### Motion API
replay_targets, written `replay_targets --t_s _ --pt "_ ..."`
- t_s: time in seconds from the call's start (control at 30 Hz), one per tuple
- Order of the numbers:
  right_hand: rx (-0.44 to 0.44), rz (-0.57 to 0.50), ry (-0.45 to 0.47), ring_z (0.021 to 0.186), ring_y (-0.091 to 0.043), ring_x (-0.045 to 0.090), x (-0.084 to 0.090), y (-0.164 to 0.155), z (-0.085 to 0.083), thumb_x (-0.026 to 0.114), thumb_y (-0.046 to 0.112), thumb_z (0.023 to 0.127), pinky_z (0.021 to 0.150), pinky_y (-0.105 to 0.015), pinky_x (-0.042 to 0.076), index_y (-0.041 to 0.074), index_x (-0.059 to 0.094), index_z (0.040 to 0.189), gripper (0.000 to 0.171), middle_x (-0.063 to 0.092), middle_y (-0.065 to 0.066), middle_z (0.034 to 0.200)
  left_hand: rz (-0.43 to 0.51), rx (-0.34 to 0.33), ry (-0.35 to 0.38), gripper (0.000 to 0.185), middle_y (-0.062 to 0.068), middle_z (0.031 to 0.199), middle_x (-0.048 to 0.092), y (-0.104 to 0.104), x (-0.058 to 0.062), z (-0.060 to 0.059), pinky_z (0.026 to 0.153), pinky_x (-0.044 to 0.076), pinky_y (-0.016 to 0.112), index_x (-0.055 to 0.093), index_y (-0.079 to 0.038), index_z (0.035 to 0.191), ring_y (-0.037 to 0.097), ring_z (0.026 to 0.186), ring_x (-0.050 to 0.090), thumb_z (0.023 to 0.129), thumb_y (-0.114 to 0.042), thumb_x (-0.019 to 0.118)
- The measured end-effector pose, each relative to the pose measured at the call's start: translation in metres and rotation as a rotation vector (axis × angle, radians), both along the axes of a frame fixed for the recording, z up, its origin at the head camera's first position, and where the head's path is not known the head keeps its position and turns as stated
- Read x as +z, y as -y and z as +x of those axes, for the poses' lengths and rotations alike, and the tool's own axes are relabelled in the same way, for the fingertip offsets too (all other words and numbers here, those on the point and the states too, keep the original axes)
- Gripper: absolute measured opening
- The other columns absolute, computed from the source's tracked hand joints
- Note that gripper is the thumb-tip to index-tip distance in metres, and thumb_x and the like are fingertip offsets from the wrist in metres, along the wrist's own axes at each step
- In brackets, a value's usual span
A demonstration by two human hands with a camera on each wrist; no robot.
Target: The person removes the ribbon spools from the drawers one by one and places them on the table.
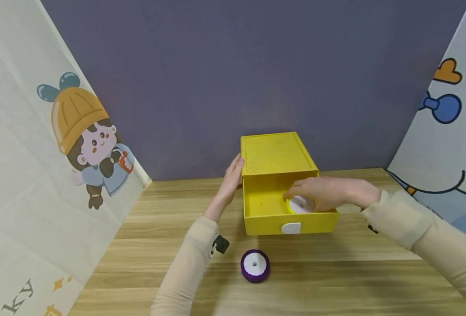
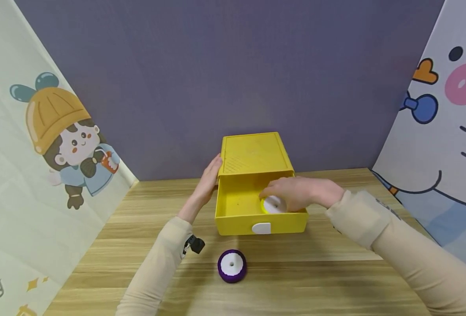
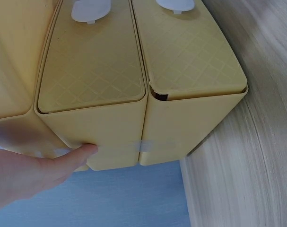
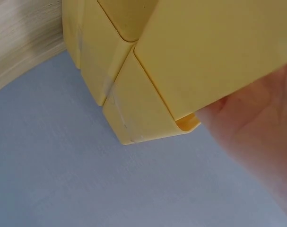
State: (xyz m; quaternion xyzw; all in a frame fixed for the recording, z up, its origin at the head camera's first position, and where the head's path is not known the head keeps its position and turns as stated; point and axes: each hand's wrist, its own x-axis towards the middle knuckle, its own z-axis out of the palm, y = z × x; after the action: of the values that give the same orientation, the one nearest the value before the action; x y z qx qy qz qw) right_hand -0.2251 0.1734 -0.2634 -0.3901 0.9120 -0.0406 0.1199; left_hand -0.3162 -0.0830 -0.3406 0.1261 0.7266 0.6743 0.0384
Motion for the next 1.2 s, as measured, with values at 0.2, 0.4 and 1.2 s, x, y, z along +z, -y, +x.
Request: replay_targets --t_s 0.2,0.4,1.2 --pt "-0.007 0.006 -0.051 0.108 -0.025 0.058 -0.003 0.000 0.001 0.068 -0.002 0.086 0.088 -0.044 0.054 0.017 0.058 0.136 0.054 0.062 -0.007 0.128 -0.012 0.002 -0.006 0.068 0.006 0.168 0.015 0.000 0.000 0.000 0.116 0.036 0.060 0.014 -0.018 0.161 0.030 0.153 0.022 0.105 -0.052 0.034" --pt "-0.014 0.008 -0.059 0.110 -0.026 0.058 -0.004 0.000 0.002 0.069 0.001 0.087 0.089 -0.047 0.054 0.017 0.057 0.137 0.054 0.061 -0.007 0.130 -0.001 0.005 -0.003 0.067 0.006 0.168 0.016 0.001 0.000 0.002 0.114 0.038 0.060 0.014 -0.019 0.161 0.031 0.152 0.024 0.105 -0.052 0.034" --pt "-0.084 -0.155 -0.239 0.099 -0.013 0.058 0.045 -0.021 0.016 0.089 0.025 0.071 0.079 -0.033 0.053 0.020 0.056 0.139 0.076 0.061 0.003 0.126 0.001 0.003 0.023 0.067 0.006 0.167 0.019 0.002 0.001 0.001 0.111 0.042 0.060 0.016 -0.020 0.161 0.031 0.149 0.032 0.105 -0.051 0.036"
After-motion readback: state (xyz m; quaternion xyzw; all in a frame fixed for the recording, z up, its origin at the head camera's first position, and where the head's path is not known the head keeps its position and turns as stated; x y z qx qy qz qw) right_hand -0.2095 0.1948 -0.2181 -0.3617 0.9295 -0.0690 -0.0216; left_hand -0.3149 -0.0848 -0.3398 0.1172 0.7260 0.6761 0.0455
